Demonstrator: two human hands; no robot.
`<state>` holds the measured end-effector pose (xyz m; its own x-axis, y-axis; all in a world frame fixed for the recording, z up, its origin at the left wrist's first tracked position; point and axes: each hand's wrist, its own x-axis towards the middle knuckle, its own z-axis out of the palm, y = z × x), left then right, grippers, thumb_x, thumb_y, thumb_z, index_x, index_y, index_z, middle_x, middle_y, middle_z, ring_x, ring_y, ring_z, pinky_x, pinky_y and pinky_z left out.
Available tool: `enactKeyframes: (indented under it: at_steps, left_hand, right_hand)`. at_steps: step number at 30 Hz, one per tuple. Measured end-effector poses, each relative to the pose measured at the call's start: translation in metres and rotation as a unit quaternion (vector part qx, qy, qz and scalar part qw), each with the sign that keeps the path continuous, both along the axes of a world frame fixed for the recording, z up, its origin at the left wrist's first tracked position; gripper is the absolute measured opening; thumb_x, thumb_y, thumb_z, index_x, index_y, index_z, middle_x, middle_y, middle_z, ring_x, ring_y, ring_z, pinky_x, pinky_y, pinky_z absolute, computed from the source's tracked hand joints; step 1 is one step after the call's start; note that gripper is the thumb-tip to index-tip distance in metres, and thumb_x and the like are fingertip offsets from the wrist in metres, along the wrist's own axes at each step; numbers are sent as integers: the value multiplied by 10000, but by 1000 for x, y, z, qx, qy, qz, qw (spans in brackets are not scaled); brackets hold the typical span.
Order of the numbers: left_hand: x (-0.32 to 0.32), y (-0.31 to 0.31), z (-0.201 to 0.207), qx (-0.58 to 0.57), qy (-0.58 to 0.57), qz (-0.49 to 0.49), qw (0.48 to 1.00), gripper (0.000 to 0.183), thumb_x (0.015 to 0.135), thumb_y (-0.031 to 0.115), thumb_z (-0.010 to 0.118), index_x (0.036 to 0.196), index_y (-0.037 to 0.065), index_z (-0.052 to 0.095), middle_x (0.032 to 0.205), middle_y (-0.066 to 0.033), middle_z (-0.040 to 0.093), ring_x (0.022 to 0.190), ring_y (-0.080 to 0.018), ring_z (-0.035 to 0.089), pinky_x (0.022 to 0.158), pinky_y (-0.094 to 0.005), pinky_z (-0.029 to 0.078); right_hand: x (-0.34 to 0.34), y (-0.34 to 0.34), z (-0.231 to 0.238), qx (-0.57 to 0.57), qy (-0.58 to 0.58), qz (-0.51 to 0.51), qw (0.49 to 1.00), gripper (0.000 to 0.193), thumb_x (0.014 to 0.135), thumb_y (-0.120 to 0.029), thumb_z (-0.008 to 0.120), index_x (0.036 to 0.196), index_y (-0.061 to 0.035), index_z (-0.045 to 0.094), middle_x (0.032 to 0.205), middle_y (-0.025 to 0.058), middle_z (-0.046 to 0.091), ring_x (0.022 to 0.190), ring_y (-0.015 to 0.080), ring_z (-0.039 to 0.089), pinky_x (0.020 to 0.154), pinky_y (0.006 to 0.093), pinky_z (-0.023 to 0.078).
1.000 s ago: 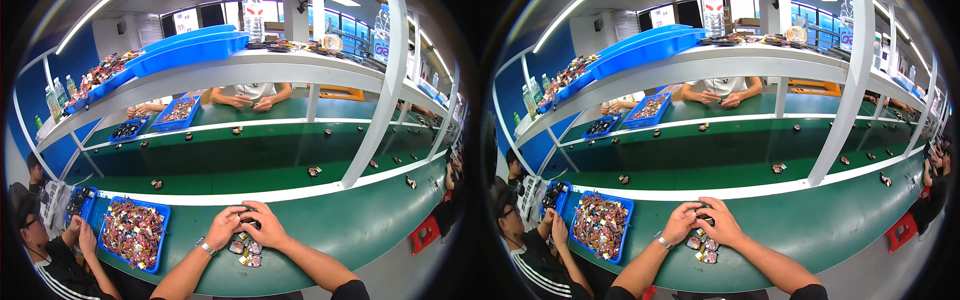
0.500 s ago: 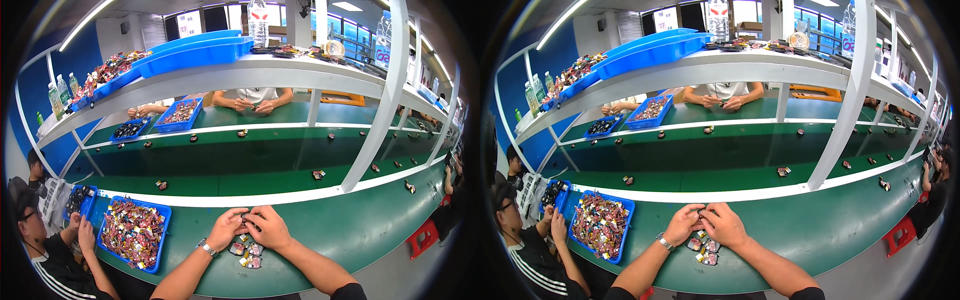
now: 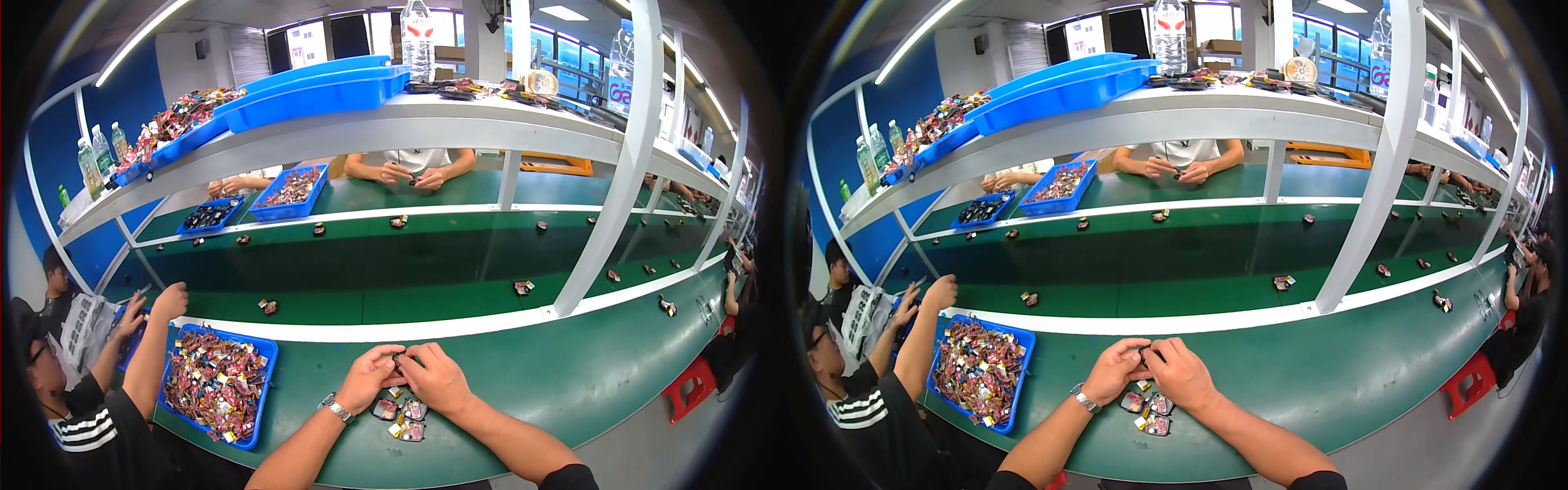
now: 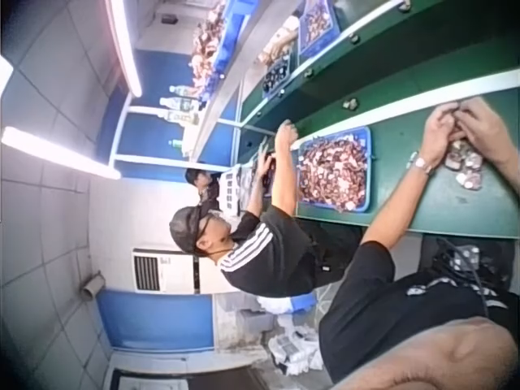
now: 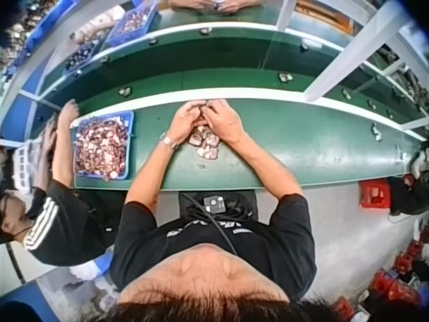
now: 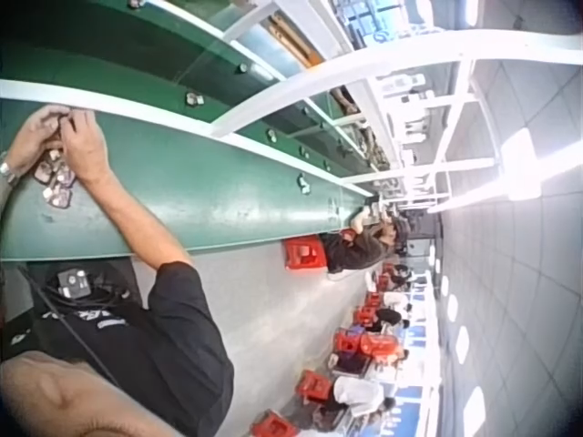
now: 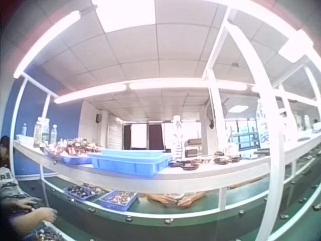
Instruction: Assembling or sorting small colorful trinkets and keychain parts on a factory assembly line.
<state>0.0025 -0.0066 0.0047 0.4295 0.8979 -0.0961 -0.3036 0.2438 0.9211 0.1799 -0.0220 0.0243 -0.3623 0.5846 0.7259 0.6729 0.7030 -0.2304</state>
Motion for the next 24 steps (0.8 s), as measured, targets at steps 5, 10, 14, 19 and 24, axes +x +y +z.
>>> enactKeyframes:
  at_steps: [5,10,14,19,24]
  left_hand:
    - [0,-2,0,6,-2,5,1000,295,1004,52,435,1293,4,463,1137,-127,619,1020,-219,647,942,-383,547]
    - [-1,0,0,5,-12,2,1000,295,1003,55,440,1293,3,460,1128,-126,621,1006,-216,651,935,-379,551]
    - [-2,1,-3,2,-19,2,1000,298,1002,56,443,1294,2,457,1123,-121,623,998,-213,654,930,-372,554]
    - [-2,0,-1,9,-14,-4,1000,314,1003,23,413,1313,-11,450,1172,-134,612,1056,-209,636,941,-347,550]
    - [0,-1,2,4,5,2,1000,308,1004,25,415,1307,-12,456,1168,-137,613,1058,-209,635,943,-348,549]
  right_hand:
    - [0,0,-2,9,-5,-1,1000,226,720,-52,671,945,-40,659,944,49,600,870,224,596,707,328,536]
    - [1,2,-2,5,6,1,1000,219,728,-38,662,946,-49,666,956,38,609,861,218,598,698,320,539]
    - [-1,1,-4,-4,23,-2,1000,208,735,-38,666,942,-53,672,962,36,612,858,213,599,687,316,541]
    - [-3,1,-5,5,31,-14,999,189,740,-44,673,929,-56,678,959,34,612,836,210,601,662,311,541]
    - [-2,2,-6,19,28,-17,999,206,714,-50,683,919,-68,680,938,30,616,813,209,603,649,314,531]
